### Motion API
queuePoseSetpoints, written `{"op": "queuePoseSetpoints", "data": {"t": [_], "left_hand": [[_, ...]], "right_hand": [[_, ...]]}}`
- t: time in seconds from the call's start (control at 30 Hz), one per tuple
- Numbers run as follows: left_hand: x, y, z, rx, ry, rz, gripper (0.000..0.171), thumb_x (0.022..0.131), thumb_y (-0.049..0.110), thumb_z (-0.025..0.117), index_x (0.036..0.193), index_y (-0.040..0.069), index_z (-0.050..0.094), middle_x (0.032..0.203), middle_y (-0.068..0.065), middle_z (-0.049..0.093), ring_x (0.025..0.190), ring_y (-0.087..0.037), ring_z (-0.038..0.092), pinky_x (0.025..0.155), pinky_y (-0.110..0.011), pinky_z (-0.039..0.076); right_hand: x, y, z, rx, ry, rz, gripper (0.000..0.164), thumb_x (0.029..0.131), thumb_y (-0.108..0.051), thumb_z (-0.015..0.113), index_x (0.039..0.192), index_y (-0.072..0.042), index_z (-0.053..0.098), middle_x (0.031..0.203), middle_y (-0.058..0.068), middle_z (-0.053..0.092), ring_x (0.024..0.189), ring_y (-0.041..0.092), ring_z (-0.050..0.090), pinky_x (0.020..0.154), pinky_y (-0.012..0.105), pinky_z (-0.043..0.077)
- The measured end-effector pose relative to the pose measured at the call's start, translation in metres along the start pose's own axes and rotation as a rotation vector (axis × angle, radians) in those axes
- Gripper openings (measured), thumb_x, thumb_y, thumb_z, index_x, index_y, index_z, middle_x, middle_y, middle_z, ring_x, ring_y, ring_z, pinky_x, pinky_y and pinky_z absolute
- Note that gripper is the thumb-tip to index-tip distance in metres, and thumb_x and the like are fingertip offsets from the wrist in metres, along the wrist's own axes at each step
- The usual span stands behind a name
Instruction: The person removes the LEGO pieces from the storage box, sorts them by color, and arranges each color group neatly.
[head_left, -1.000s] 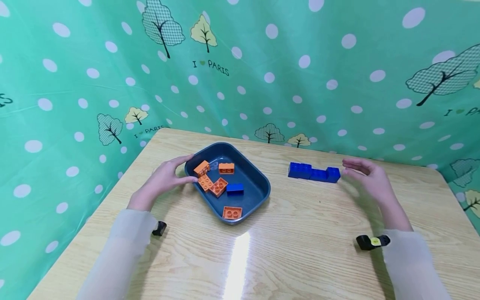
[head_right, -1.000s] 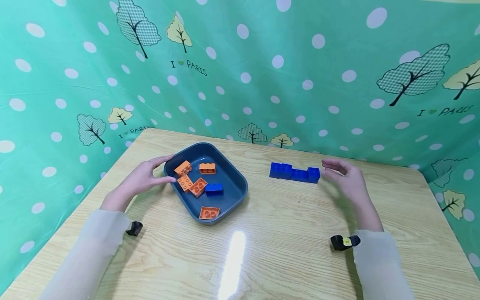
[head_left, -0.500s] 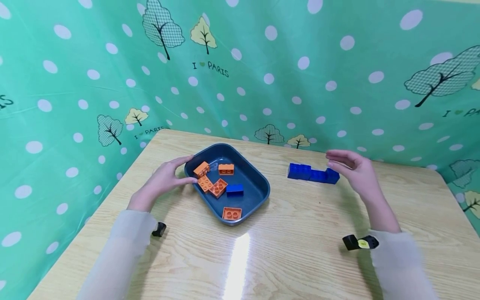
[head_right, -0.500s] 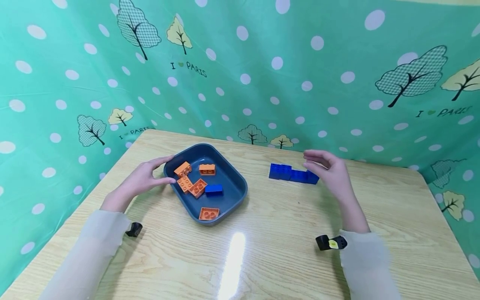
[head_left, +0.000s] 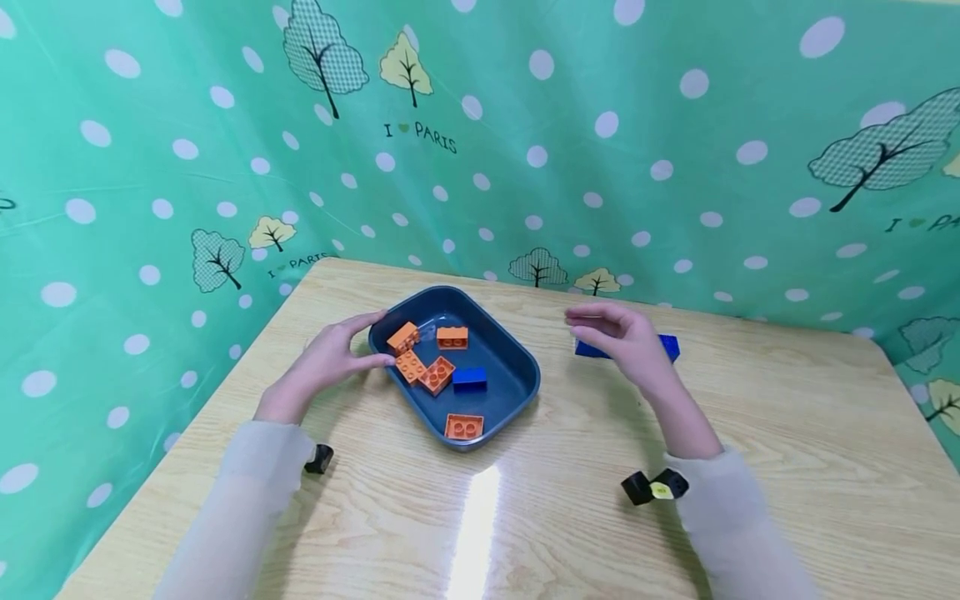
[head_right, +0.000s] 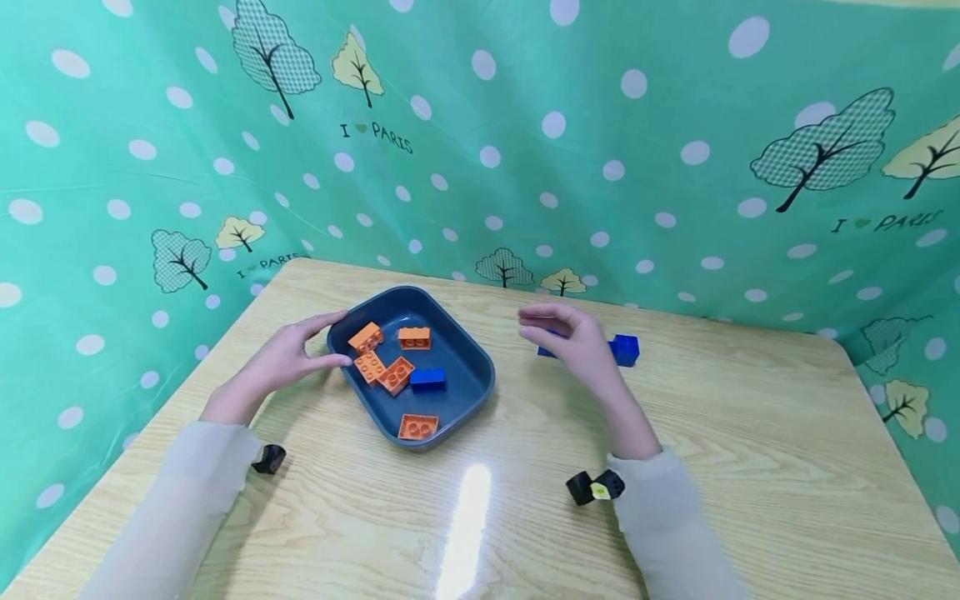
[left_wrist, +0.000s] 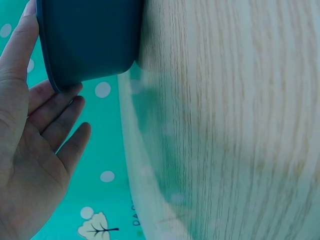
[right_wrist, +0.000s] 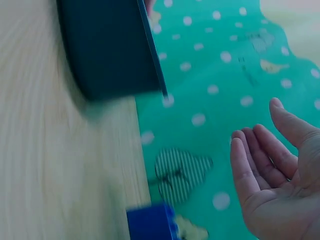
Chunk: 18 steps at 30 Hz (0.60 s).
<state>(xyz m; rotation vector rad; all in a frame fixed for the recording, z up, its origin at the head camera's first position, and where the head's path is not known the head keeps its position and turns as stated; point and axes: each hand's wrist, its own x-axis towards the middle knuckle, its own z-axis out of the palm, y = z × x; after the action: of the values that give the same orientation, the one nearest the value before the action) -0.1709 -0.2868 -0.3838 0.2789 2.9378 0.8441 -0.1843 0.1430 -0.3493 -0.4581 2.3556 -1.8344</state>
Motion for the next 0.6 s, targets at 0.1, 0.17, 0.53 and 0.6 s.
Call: {"op": "queuePoseSetpoints", "data": {"t": [0.1, 0.17, 0.53, 0.6], "left_hand": [[0.000, 0.000, 0.000, -0.003, 0.001, -0.001, 0.088, 0.084, 0.046, 0.077, 0.155, 0.015, 0.036, 0.158, -0.019, 0.039, 0.144, -0.044, 0.037, 0.119, -0.059, 0.032], [0.000, 0.000, 0.000, -0.003, -0.002, -0.001, 0.087, 0.085, 0.045, 0.077, 0.155, 0.015, 0.036, 0.158, -0.020, 0.039, 0.144, -0.045, 0.037, 0.119, -0.059, 0.032], [0.000, 0.001, 0.000, -0.006, -0.004, -0.013, 0.086, 0.085, 0.042, 0.077, 0.156, 0.016, 0.036, 0.158, -0.019, 0.038, 0.144, -0.045, 0.037, 0.119, -0.060, 0.032], [0.000, 0.002, -0.001, -0.010, -0.008, -0.013, 0.086, 0.086, 0.042, 0.077, 0.156, 0.016, 0.035, 0.158, -0.019, 0.038, 0.143, -0.045, 0.037, 0.119, -0.060, 0.031]], "right_hand": [[0.004, -0.003, 0.019, 0.030, -0.051, 0.025, 0.039, 0.096, -0.020, 0.068, 0.130, -0.002, 0.062, 0.133, 0.018, 0.064, 0.111, 0.008, 0.068, 0.093, 0.016, 0.056], [0.005, -0.005, 0.031, 0.039, -0.086, 0.044, 0.038, 0.096, -0.019, 0.068, 0.129, -0.002, 0.063, 0.132, 0.019, 0.065, 0.112, 0.011, 0.069, 0.094, 0.018, 0.056], [0.015, -0.020, 0.094, 0.007, -0.249, 0.294, 0.046, 0.099, -0.027, 0.063, 0.139, -0.005, 0.057, 0.143, 0.014, 0.058, 0.132, 0.026, 0.057, 0.113, 0.041, 0.047], [0.018, -0.022, 0.102, -0.136, -0.260, 0.291, 0.051, 0.100, -0.028, 0.061, 0.144, -0.003, 0.051, 0.147, 0.015, 0.054, 0.135, 0.029, 0.053, 0.115, 0.044, 0.045]]}}
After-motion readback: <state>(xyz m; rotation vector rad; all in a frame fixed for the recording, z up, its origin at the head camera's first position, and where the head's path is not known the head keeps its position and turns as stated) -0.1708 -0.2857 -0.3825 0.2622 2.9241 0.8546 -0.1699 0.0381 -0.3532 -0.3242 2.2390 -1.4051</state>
